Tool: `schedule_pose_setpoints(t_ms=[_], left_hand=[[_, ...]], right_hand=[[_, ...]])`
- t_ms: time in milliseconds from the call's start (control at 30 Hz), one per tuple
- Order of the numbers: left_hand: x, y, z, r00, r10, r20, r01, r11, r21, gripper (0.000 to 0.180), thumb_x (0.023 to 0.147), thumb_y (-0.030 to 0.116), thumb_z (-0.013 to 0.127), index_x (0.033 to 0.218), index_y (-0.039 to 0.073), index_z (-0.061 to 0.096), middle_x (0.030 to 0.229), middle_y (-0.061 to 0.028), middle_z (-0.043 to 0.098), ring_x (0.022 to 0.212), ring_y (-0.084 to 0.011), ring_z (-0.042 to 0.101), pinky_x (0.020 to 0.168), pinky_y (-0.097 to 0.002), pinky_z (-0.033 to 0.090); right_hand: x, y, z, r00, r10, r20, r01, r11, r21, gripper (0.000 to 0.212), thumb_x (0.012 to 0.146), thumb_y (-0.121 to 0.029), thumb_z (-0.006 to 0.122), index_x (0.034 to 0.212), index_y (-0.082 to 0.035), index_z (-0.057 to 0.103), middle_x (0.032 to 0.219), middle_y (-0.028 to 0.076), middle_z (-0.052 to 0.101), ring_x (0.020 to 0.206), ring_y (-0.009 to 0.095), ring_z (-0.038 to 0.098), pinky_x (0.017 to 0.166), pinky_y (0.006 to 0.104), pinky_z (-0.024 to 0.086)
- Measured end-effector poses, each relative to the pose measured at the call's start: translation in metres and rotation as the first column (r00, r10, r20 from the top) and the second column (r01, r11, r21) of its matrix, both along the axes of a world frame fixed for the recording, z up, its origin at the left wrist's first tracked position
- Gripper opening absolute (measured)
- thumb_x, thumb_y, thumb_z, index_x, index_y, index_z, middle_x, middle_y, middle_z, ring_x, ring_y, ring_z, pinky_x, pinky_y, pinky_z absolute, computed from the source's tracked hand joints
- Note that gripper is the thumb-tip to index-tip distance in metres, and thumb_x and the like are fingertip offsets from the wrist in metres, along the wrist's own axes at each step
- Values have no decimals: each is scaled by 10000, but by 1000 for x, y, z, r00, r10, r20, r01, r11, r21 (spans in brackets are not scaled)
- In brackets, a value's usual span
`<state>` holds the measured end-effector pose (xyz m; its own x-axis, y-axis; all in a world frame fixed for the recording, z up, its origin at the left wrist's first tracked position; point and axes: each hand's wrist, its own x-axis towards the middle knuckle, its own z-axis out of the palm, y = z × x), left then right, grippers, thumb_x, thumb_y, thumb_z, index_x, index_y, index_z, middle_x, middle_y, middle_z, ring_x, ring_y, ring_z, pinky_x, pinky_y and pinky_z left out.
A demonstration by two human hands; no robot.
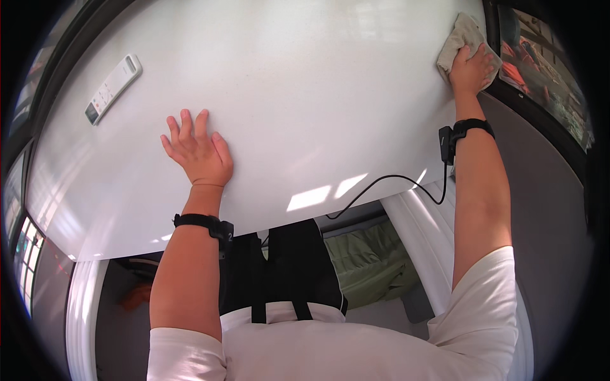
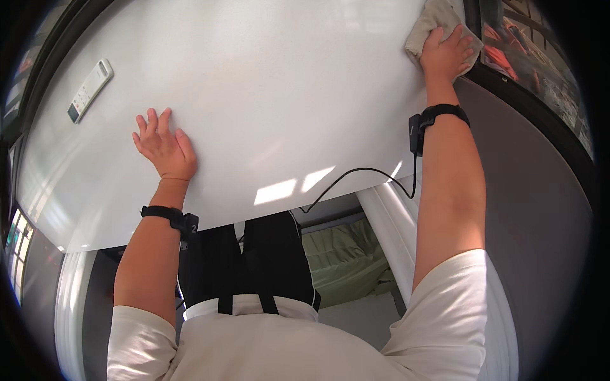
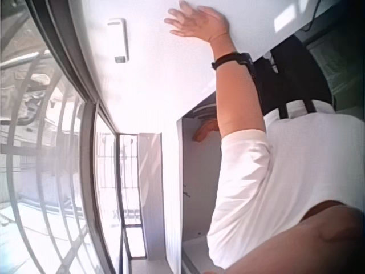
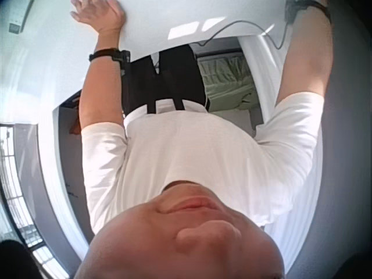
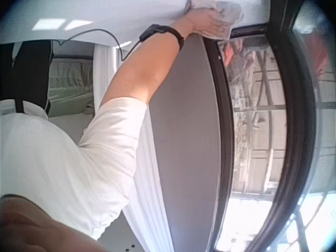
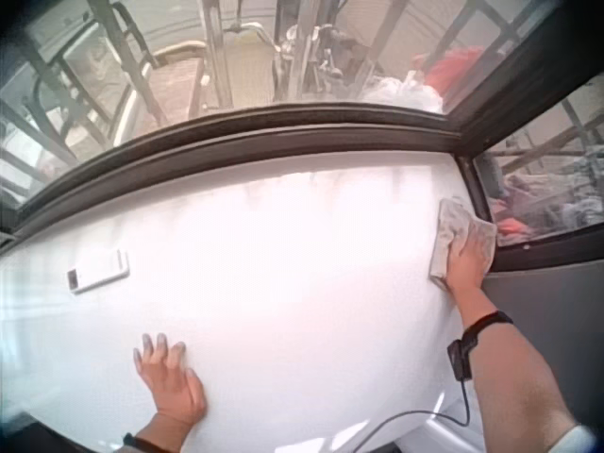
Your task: The person wipes various furniture surfaces with a cloth, including a headboard, a coat rack, a windowsill, and the inside of a wardrobe.
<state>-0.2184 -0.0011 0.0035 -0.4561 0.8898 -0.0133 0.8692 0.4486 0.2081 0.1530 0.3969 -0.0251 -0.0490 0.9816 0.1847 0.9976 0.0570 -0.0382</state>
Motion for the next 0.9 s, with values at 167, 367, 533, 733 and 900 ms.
schedule_pose_setpoints(t_ms=[167,367,533,733,900], left_hand=[[1,3,-3,1000,1,-9,0,1000,11,521,857,148,460,1374,128,393,1459,-90,269,1418,-369,127,1113,-582,27],[2,0,4,999,12,38,-11,1000,-20,525,858,165,459,1376,113,388,1476,-94,255,1426,-362,88,1104,-598,-3],[8,3,3,996,-4,89,-1,998,64,542,899,331,457,1382,96,379,1453,-131,294,1423,-365,78,1094,-611,-10],[3,3,-8,974,-53,220,-34,928,372,522,903,400,448,1336,111,427,1409,-148,382,1389,-395,187,1087,-632,5],[-1,0,-9,948,-64,311,-69,914,399,446,943,309,390,1351,135,432,1440,-100,414,1408,-321,238,1127,-553,-7]], right_hand=[[-25,-34,2,997,-71,6,71,996,-44,680,929,-534,343,1478,-138,280,1528,218,207,1379,488,194,1091,622,164],[-105,-145,1,998,63,-32,-62,998,31,681,921,-527,374,1466,-124,312,1520,210,239,1367,500,200,1080,635,152],[-171,-231,10,979,204,-25,-203,978,42,661,921,-494,397,1482,-164,286,1527,190,238,1383,471,196,1072,651,133],[-230,-337,27,917,377,-127,-379,925,8,668,879,-404,505,1471,-159,315,1512,196,266,1374,491,192,1068,664,106],[-224,-408,43,885,431,-175,-451,887,-98,702,825,-406,553,1447,-140,363,1526,198,229,1365,496,205,1059,683,119]])
